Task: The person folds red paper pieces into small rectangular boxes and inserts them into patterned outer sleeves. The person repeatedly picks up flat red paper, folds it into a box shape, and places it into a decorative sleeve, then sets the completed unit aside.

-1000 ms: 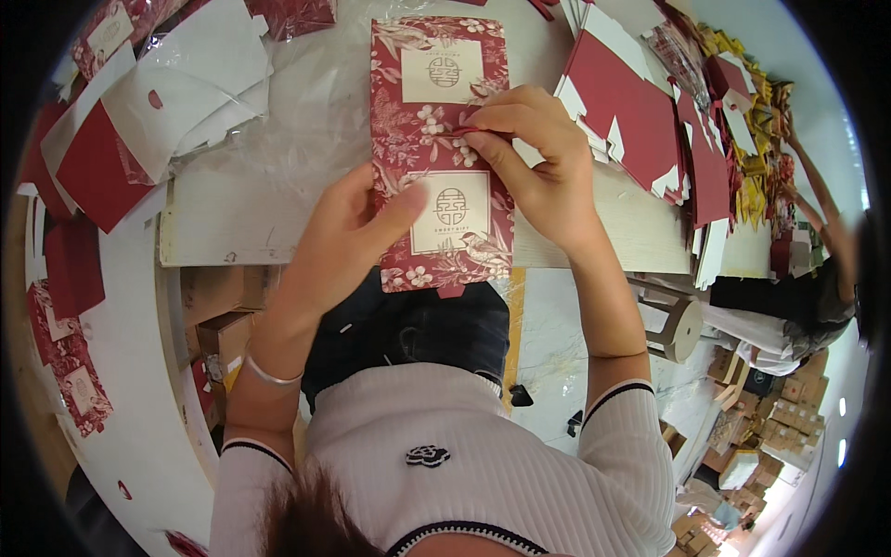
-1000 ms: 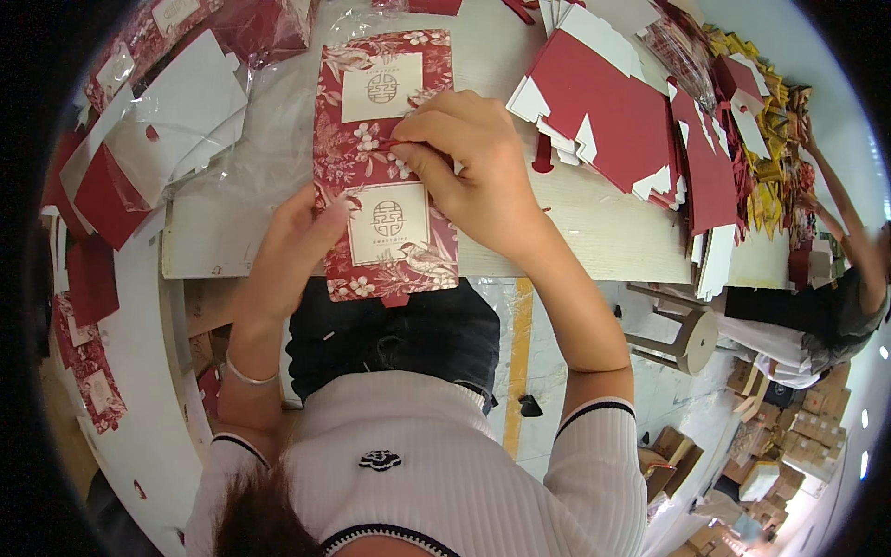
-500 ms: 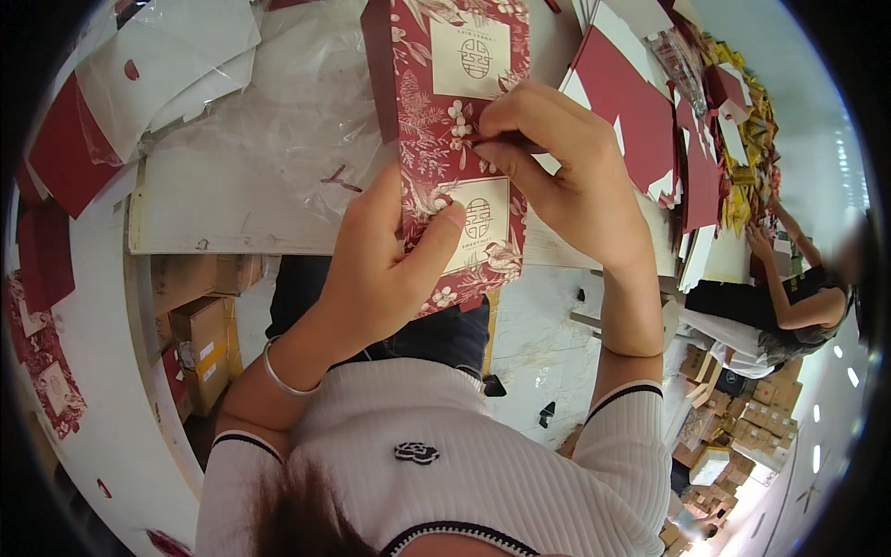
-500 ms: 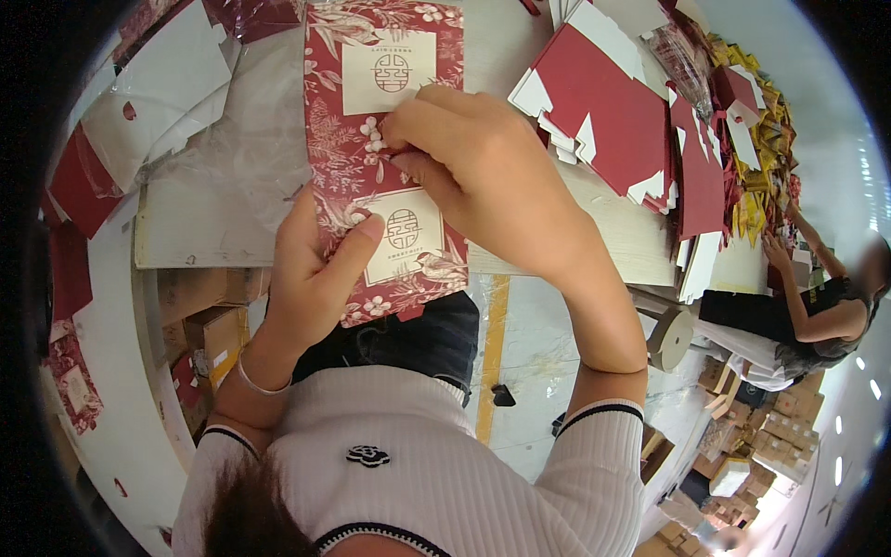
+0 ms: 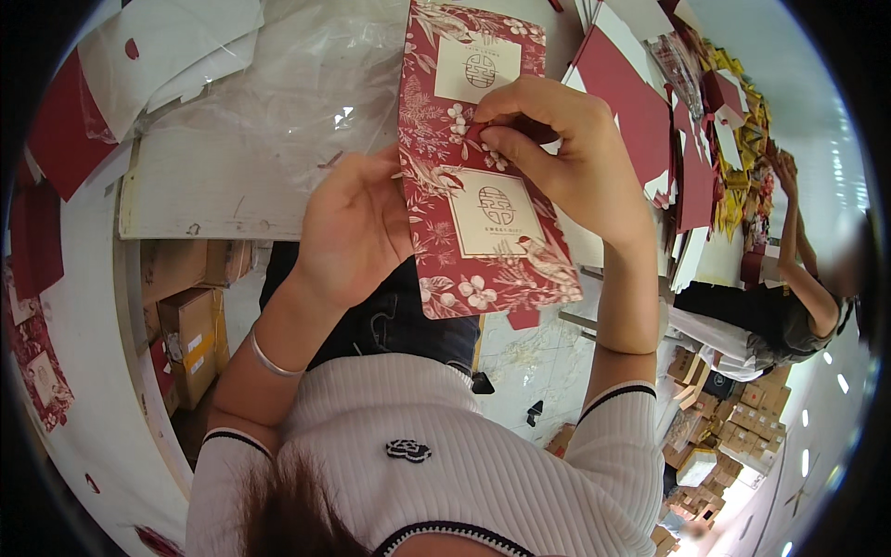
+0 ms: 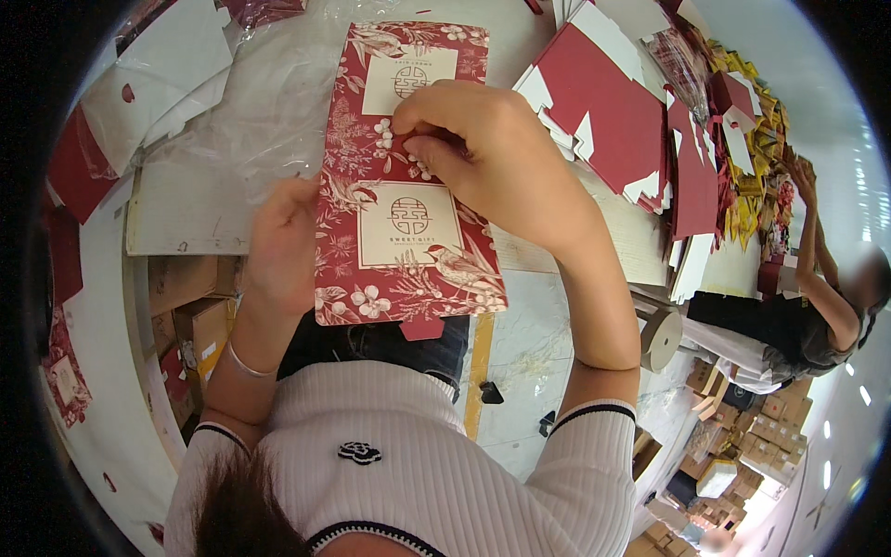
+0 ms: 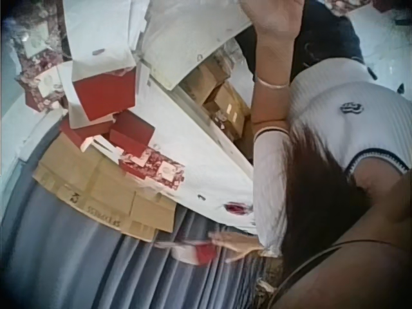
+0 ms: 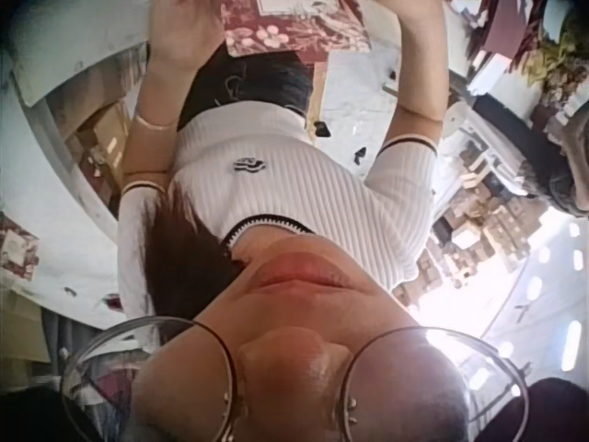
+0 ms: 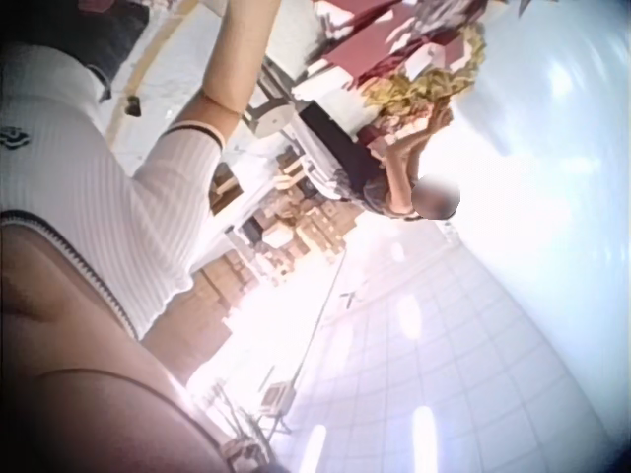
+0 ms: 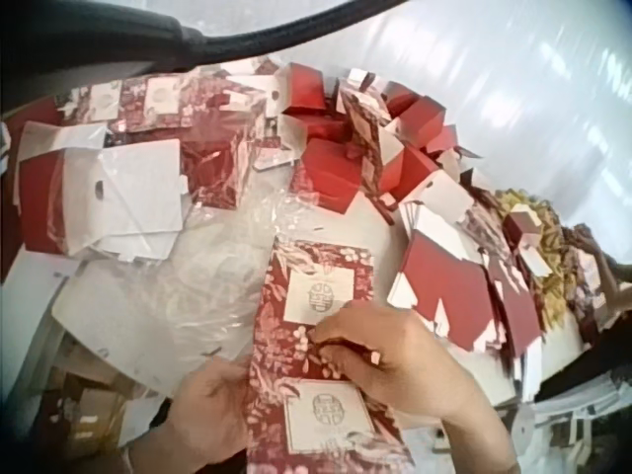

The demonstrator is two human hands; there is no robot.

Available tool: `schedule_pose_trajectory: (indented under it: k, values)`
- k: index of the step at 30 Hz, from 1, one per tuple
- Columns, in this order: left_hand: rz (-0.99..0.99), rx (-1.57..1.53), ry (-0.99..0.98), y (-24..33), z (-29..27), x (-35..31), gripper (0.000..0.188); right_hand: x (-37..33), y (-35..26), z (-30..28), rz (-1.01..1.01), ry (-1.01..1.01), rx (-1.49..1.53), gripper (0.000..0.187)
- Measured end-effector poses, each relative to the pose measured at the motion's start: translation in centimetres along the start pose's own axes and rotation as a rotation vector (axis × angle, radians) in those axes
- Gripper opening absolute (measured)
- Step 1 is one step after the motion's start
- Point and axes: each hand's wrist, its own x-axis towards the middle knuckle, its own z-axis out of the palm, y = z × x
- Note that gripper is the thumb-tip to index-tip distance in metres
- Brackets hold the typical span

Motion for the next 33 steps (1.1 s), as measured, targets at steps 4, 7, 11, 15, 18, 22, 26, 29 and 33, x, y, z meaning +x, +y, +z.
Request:
schedule_pose_trajectory:
  k: [4, 7, 11, 15, 18, 22, 26, 29, 33]
  values:
    - [0.161, 0.744, 0.14, -0.9, 0.6, 1.0, 0.029, 0.3, 0.7, 0.0, -0.029, -0.029, -0.026, 0.008]
    - [0.365, 0.903, 0.122, -1.1, -0.3, 2.0, 0.022, 0.5, 0.9, -0.2, -0.001, -0.042, 0.001, 0.006]
    - [0.424, 0.712, 0.197, -2.0, 0.7, 2.6, 0.019, 1.1, 0.8, -0.8, 0.11, -0.171, 0.031, 0.007]
    - [0.398, 0.777, 0.194, -1.4, 0.8, 2.6, 0.019, 1.7, 0.6, -1.1, 0.139, -0.272, 0.016, 0.008]
    - [0.497, 1.211, 0.192, -0.6, 0.6, 2.6, 0.018, 1.6, 1.1, -0.8, 0.155, -0.234, 0.081, 0.007]
    - [0.528, 1.299, 0.006, 0.6, -0.9, 3.0, 0.02, 1.8, 1.6, -0.7, 0.107, -0.234, 0.16, 0.01]
    - [0.196, 0.563, 0.123, 0.9, 1.6, 1.7, 0.025, 2.3, 1.8, -0.6, -0.027, -0.3, 0.051, 0.009]
    - [0.168, 0.564, 0.25, 0.3, 2.0, 1.8, 0.025, 2.6, 1.9, -0.9, -0.029, -0.339, 0.056, 0.01]
    - [0.487, 0.93, 0.013, -0.6, 0.0, 2.6, 0.021, 2.7, 1.8, -0.9, -0.05, -0.365, 0.041, 0.009]
